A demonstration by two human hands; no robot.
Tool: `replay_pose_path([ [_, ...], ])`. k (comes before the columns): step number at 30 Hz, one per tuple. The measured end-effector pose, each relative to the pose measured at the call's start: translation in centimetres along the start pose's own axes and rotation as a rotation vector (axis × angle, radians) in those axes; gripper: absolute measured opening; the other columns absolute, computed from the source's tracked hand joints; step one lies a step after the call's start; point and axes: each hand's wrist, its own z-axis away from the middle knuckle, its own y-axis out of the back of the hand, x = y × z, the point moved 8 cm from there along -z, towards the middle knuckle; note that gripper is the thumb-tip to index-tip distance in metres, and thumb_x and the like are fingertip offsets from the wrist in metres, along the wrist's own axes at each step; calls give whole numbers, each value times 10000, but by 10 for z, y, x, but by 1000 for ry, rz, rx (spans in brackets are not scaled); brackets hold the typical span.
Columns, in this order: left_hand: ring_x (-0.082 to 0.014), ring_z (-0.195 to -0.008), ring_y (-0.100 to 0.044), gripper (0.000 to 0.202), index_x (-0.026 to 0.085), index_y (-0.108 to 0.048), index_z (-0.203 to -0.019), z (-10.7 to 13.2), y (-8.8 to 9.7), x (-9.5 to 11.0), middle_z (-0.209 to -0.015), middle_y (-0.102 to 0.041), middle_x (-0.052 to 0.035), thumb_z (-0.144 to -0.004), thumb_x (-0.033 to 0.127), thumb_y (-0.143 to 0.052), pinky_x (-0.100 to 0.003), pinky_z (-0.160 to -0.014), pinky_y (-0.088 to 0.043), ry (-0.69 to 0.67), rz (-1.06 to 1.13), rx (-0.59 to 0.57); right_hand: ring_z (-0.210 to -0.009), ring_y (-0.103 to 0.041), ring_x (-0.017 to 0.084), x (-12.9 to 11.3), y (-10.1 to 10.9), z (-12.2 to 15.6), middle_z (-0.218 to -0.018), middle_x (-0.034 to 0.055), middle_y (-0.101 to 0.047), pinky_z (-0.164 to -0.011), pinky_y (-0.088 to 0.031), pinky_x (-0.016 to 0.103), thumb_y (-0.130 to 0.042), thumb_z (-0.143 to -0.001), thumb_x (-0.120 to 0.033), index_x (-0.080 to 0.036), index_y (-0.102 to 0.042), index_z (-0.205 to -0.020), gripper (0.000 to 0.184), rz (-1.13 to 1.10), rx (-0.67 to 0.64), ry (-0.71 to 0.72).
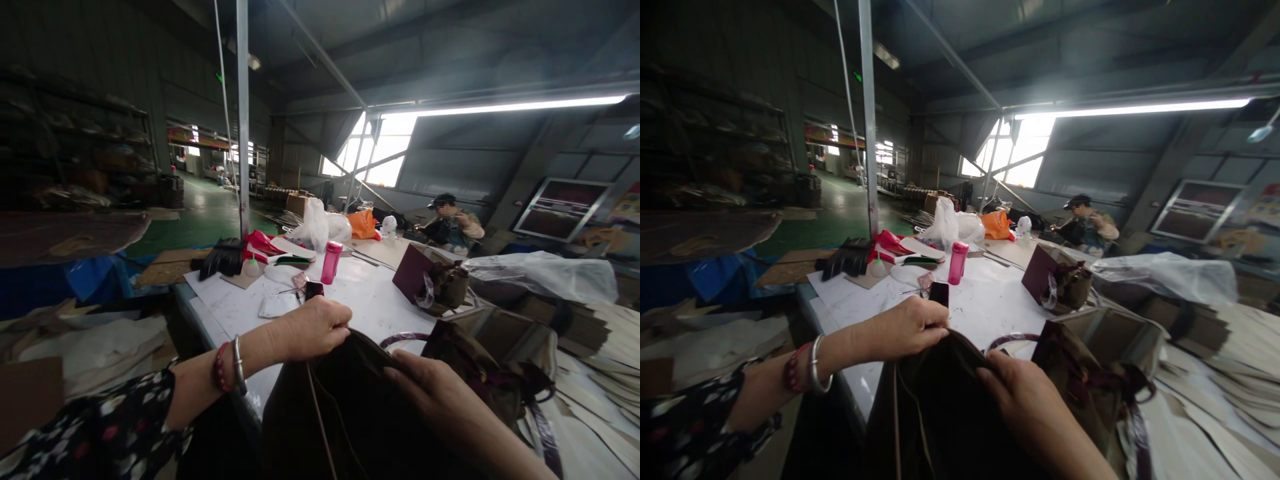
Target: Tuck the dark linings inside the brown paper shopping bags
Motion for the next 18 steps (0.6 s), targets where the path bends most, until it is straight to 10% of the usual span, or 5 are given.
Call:
replay_pose_path([
  [18,-75,-548,-468,101,128,-517,-592,-11,-3,-5,-555,-524,21,-686,97,-497,-153,-499,-297,-34,91,-13,-693,-547,167,6,4,-9,-728,15,-595,-648,-419,234,-366,-835,-434,-194,-563,-832,310,-162,0,22],
])
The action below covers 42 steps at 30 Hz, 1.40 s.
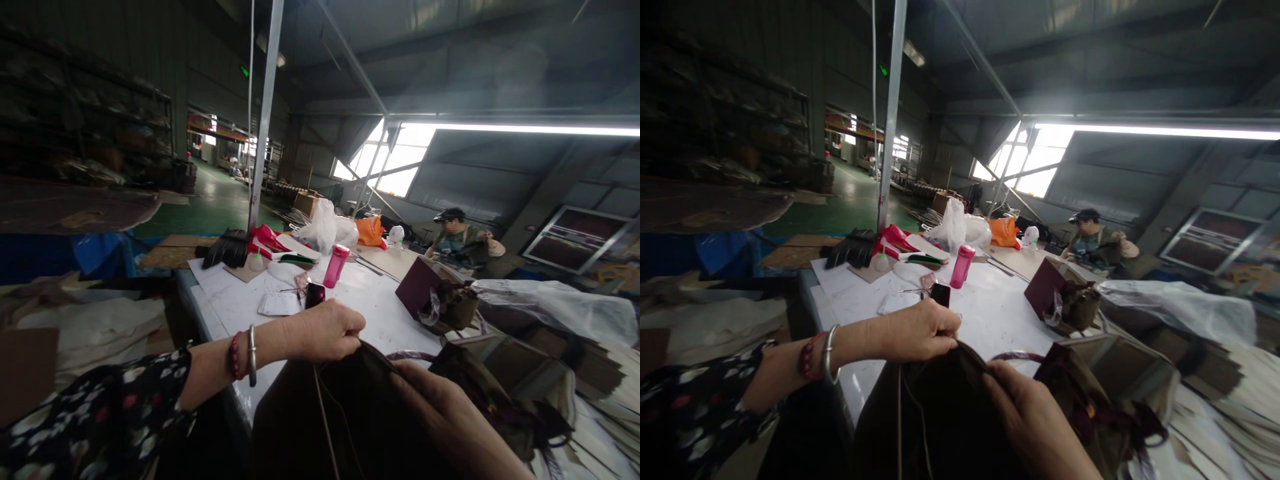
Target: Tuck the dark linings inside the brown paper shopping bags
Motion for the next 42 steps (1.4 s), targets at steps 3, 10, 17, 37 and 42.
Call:
replay_pose_path([
  [3,-73,-540,-470,94,129,-522,-594,0,-1,-2,-552,-530,21,-679,97,-495,-152,-488,-291,-7,7,14,-716,-559,175,-4,0,-5,-719,25,-604,-652,-423,239,-357,-835,-414,-188,-554,-792,303,55,9,0],
  [10,-81,-548,-482,94,134,-545,-608,1,1,-1,-562,-547,19,-682,98,-498,-153,-498,-316,16,24,1,-698,-563,179,-6,-3,-16,-729,21,-622,-621,-403,250,-407,-811,-399,-186,-557,-751,267,90,10,-23],
  [17,-87,-550,-485,101,139,-531,-590,1,1,-2,-558,-540,22,-676,94,-504,-163,-505,-327,23,34,-3,-617,-519,165,-5,-1,-21,-637,11,-576,-555,-375,247,-416,-796,-400,-161,-563,-692,300,112,9,-71],
  [37,-238,-957,-472,135,133,-583,-785,45,20,31,-1007,-551,-89,-751,263,-601,-380,-849,-390,-2,-332,203,-750,-594,224,-10,10,-26,-763,74,-650,-610,-374,285,-369,-830,-331,-209,-600,-776,266,381,165,-227],
  [42,-291,-1128,-354,338,291,-521,-1091,83,-29,59,-1221,-466,-51,-777,419,-528,-460,-951,-260,-138,-364,399,-785,-603,267,1,17,-22,-786,110,-656,-595,-374,314,-324,-842,-359,-200,-592,-741,328,411,211,-298],
])
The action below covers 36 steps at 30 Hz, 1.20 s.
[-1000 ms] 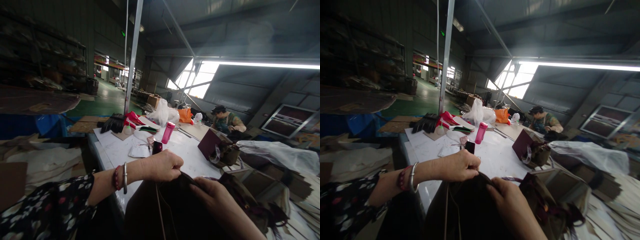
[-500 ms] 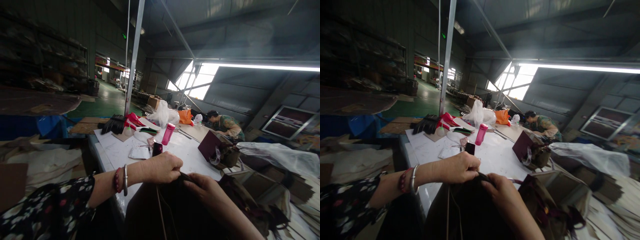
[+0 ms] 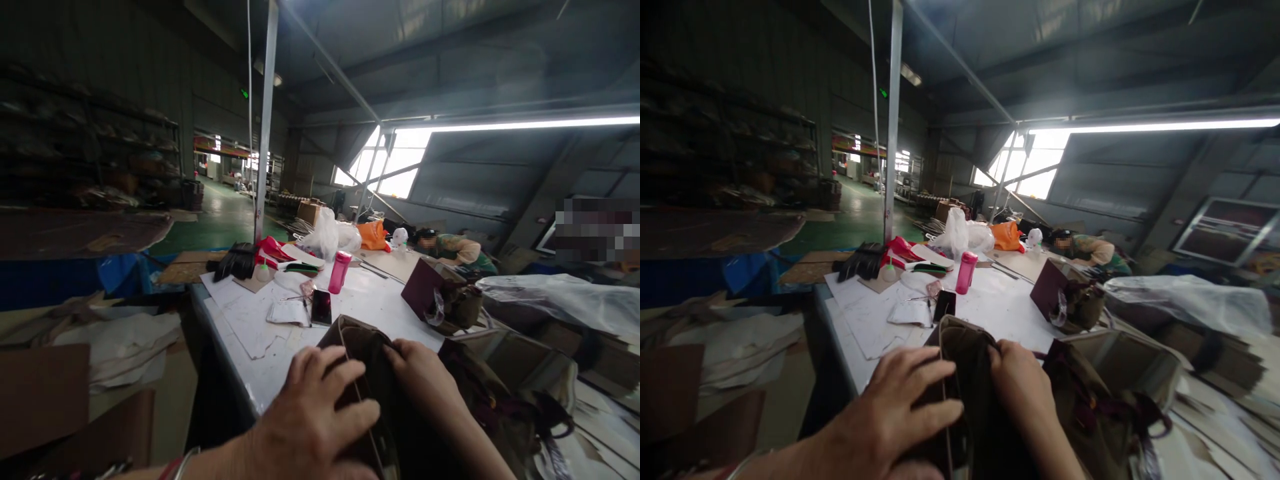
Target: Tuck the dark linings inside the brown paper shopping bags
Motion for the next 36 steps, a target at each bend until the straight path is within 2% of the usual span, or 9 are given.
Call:
replay_pose_path([
  [2,-292,-1158,-320,231,331,-551,-1012,21,-5,15,-1223,-479,-11,-784,354,-517,-479,-993,-149,-80,-111,183,-794,-604,257,4,2,1,-791,108,-656,-605,-380,309,-331,-841,-356,-197,-593,-728,327,-15,5,-1],
  [5,-331,-1226,-226,210,300,-583,-894,36,-3,12,-1320,-379,-23,-739,439,-558,-519,-1005,-70,-64,-113,115,-803,-608,236,13,5,6,-790,97,-659,-626,-391,293,-355,-836,-353,-196,-601,-718,315,-36,-4,12],
  [8,-383,-1220,-214,502,247,-580,-949,38,23,-21,-1365,-296,-86,-628,633,-578,-560,-986,-145,193,26,-69,-770,-620,239,22,7,16,-741,97,-660,-625,-402,295,-393,-819,-360,-196,-604,-681,301,-41,-43,34],
  [11,-271,-1133,-399,346,245,-560,-1009,42,38,-46,-1229,-471,-71,-751,474,-547,-442,-962,-308,404,241,-148,-753,-627,272,30,6,29,-723,113,-656,-608,-412,325,-388,-822,-373,-197,-580,-646,315,34,-75,24],
  [16,-167,-1110,-475,519,226,-267,-1322,43,11,-68,-1215,-520,-51,-840,298,-446,-324,-963,-359,644,617,-64,-784,-611,335,23,12,53,-850,145,-654,-583,-438,400,-481,-800,-375,-183,-567,-995,287,306,66,13],
  [19,-188,-1132,-461,549,182,-306,-1313,40,-5,-71,-1219,-516,-63,-810,306,-488,-334,-988,-331,718,653,-84,-956,-539,352,-5,27,61,-1079,179,-579,-690,-459,431,-617,-718,-269,-160,-465,-1192,510,438,344,237],
  [22,-202,-1139,-450,470,147,-449,-1220,36,-8,-72,-1228,-507,-69,-783,302,-525,-313,-993,-321,733,631,-92,-995,-501,282,-46,31,68,-1121,122,-545,-747,-464,380,-612,-728,-183,-190,-480,-1166,457,380,483,624],
  [27,-154,-996,-530,308,209,-543,-1095,28,-4,-73,-1033,-614,18,-788,220,-528,-236,-892,-386,653,743,-82,-792,-509,195,-96,17,55,-860,38,-561,-615,-432,285,-580,-765,-157,-223,-579,-898,148,215,315,852],
  [36,-138,-869,-562,214,201,-609,-997,19,-6,-81,-897,-628,14,-833,216,-472,-209,-798,-406,614,804,-134,-669,-500,174,-101,-1,30,-733,14,-581,-605,-323,298,-521,-811,-177,-216,-550,-782,56,184,151,723],
])
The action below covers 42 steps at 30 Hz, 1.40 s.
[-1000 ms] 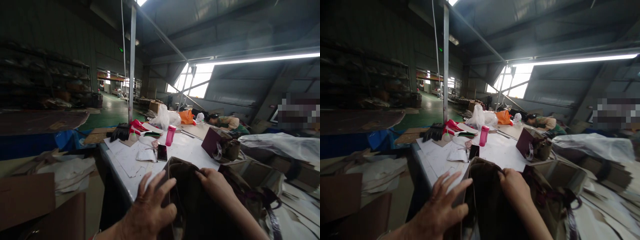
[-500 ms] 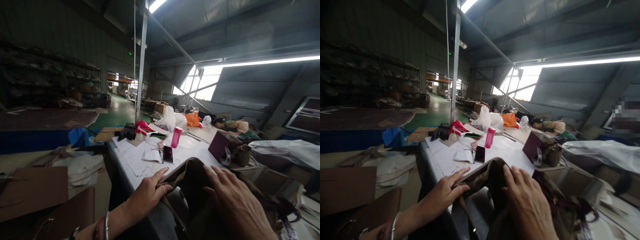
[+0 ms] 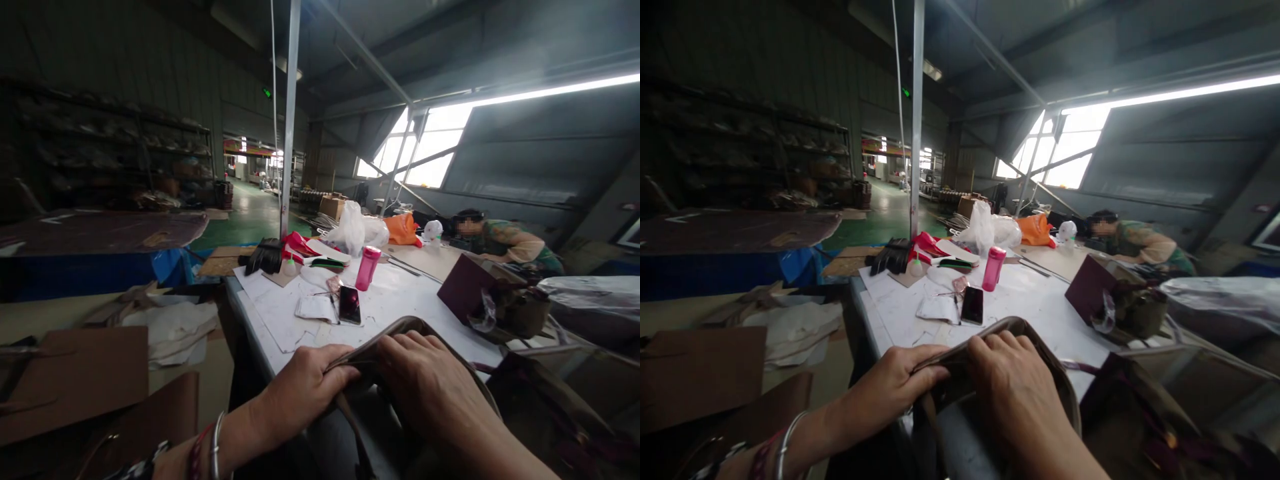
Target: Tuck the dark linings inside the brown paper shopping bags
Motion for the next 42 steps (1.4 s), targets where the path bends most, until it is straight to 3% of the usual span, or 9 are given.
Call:
replay_pose_path([
  [10,-144,-826,-576,202,206,-647,-941,-7,4,-12,-828,-643,22,-817,224,-490,-195,-747,-417,84,12,62,-750,-559,219,12,-3,-9,-769,16,-628,-645,-314,313,-518,-798,-168,-209,-545,-810,51,12,-61,-194],
  [18,-127,-783,-567,231,234,-640,-990,-9,2,-11,-786,-637,34,-839,257,-467,-191,-765,-414,79,-3,84,-739,-582,227,12,2,-12,-726,42,-634,-619,-307,307,-530,-796,-192,-190,-560,-745,59,45,-45,-255],
  [28,-140,-751,-569,228,185,-642,-823,-9,-1,-9,-705,-613,21,-844,284,-437,-198,-738,-421,93,-90,70,-756,-587,229,13,3,-9,-739,45,-645,-634,-308,308,-543,-784,-179,-182,-573,-766,35,49,-31,-289],
  [33,-151,-814,-565,255,205,-600,-1015,-17,-2,0,-887,-640,3,-820,295,-462,-206,-739,-408,54,-177,17,-743,-574,213,8,7,-11,-738,33,-645,-641,-293,309,-555,-787,-177,-182,-579,-760,36,76,15,-256],
  [35,-153,-766,-560,233,181,-627,-942,-23,-4,4,-843,-643,-1,-801,273,-465,-207,-692,-404,42,-233,-54,-735,-558,203,5,9,-9,-734,21,-638,-638,-285,308,-559,-789,-184,-191,-578,-754,40,86,48,-209],
  [38,-118,-580,-488,225,130,-623,-694,-31,-10,6,-625,-574,12,-763,203,-422,-192,-532,-348,74,-306,-210,-757,-521,191,5,12,-3,-739,-1,-619,-650,-280,299,-606,-767,-224,-214,-576,-745,39,78,95,-111],
  [42,-88,-493,-378,214,115,-554,-587,-35,-5,2,-512,-433,32,-723,204,-415,-188,-441,-250,159,-350,-231,-745,-471,168,17,17,9,-760,-21,-591,-652,-273,283,-647,-740,-197,-237,-577,-744,81,104,165,-15],
])
